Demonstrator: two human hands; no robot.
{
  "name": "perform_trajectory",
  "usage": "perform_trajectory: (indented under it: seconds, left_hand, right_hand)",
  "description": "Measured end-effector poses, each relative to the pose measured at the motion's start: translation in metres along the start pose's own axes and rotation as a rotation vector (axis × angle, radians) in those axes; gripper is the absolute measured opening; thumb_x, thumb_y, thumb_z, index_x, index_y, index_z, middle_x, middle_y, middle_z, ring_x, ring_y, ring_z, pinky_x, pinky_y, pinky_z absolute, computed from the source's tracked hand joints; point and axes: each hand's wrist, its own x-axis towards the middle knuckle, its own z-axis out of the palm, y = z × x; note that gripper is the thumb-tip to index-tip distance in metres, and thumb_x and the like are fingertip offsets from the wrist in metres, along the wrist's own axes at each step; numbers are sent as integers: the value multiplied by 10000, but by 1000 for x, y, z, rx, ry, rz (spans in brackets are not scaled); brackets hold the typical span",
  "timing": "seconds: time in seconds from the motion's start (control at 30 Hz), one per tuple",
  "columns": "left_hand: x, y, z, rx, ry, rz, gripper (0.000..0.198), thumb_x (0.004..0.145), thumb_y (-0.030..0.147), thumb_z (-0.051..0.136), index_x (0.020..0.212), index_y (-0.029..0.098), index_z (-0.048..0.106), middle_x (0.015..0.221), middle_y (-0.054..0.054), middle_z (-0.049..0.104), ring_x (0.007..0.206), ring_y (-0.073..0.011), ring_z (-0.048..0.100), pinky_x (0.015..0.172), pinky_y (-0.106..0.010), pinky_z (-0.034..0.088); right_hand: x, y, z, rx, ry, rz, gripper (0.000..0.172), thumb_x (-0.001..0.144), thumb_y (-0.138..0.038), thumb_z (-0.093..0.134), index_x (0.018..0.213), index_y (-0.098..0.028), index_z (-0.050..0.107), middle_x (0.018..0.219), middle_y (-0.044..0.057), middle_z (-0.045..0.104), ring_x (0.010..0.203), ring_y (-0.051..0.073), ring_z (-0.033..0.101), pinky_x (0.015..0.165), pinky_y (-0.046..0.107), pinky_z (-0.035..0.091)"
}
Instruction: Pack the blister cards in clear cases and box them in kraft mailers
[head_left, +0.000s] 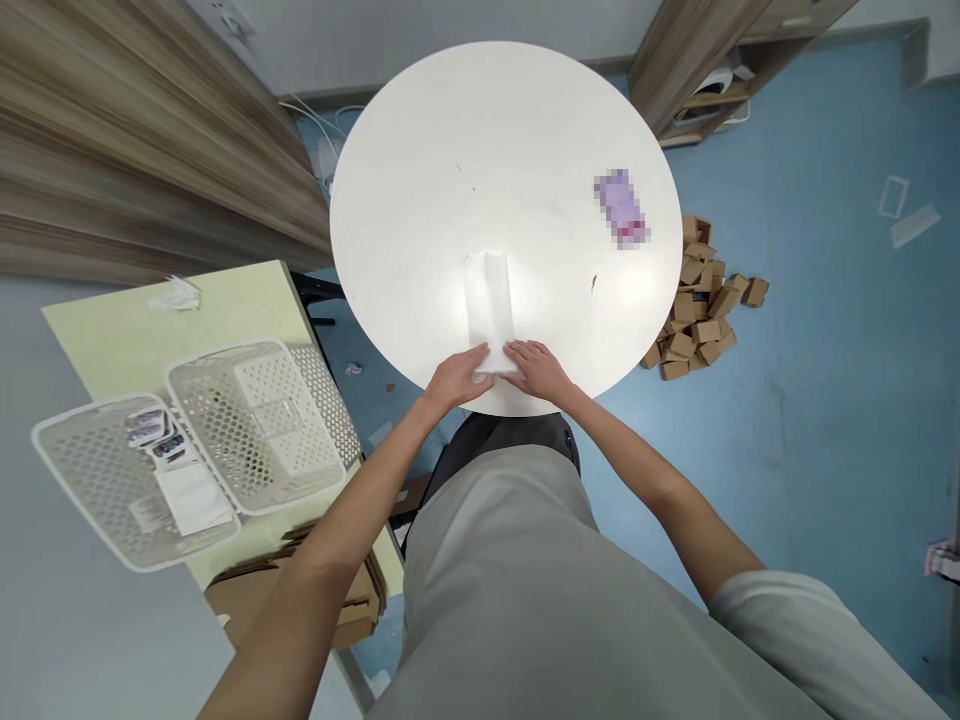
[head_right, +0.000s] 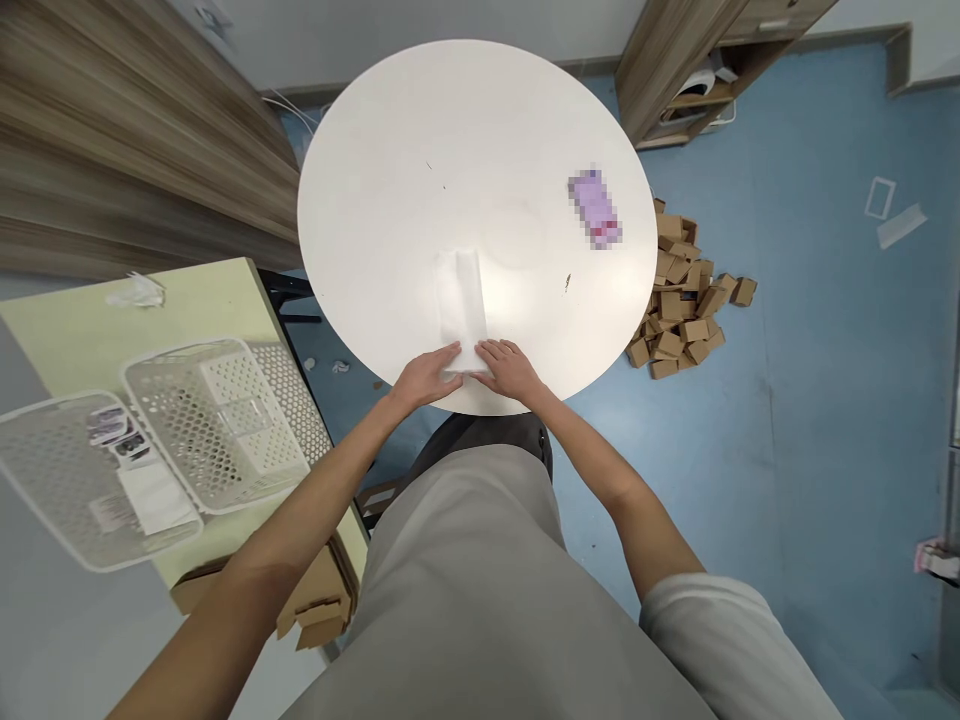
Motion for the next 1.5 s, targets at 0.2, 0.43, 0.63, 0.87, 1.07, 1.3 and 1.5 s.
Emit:
perform_trajectory:
  seconds: [0.2,0.43,0.63,0.87,1.07,1.3,1.5]
  left_hand:
    - [11,4,-12,-131,76,-135,499,1085,546,505,1353,211,759,1343,-132,800,1248,-355,741,1097,-452,568]
    - [45,14,-17,-90,197,-409,180,1049,314,610,955,214,726,1029,-140,769,997,-342,732,915,-473,579]
    - [62,21,-21,87,283,-80,511,934,49,600,1433,150,645,1528,-225,628,1476,-397,558,1192,-541,494]
    - [60,3,-25,150,106,173,640,892,181,706,1525,143,618,1642,-212,563,1488,-404,578,1249,-556,478]
    - [45,0,-27,106,27,54,647,939,339,701,1566,203,621,1687,-122,582,1459,-379,633,1208,-498,525]
    - [28,11,-36,-65,-26,-58,521,1053,544,562,1440,235,723,1472,-95,755,1300,-353,724,1093,-443,563]
    - [65,8,-37,-85,54,-275,385,1058,527,618,862,219,743,876,-153,738,926,-373,735,873,-462,549]
  right_hand:
    - [21,-1,-16,-10,-12,155,510,1197,-503,430,1420,-154,727,1443,182,742,1391,338,629,1193,463,463]
    - [62,6,-28,-15,-12,491,496,1175,-561,478,1047,-168,753,1083,161,778,1078,333,686,985,451,513]
    - [73,6,-29,-11,147,289,240,1134,-259,554,1307,-157,686,1488,202,687,1453,345,581,1207,507,461]
    - [57,16,-15,63,53,68,503,1109,-283,583,1598,-167,557,1735,177,521,1663,313,435,1341,526,392]
    - [34,14,-12,25,5,76,601,1047,-183,616,1641,-138,531,1754,206,485,1622,349,481,1305,541,408]
    - [29,10,-30,109,-70,117,357,1141,-325,558,1437,-173,688,1433,173,722,1274,329,696,1053,449,550]
    - [65,8,-44,107,-133,504,381,1118,-563,612,1121,-210,755,1056,119,799,933,304,745,802,385,553]
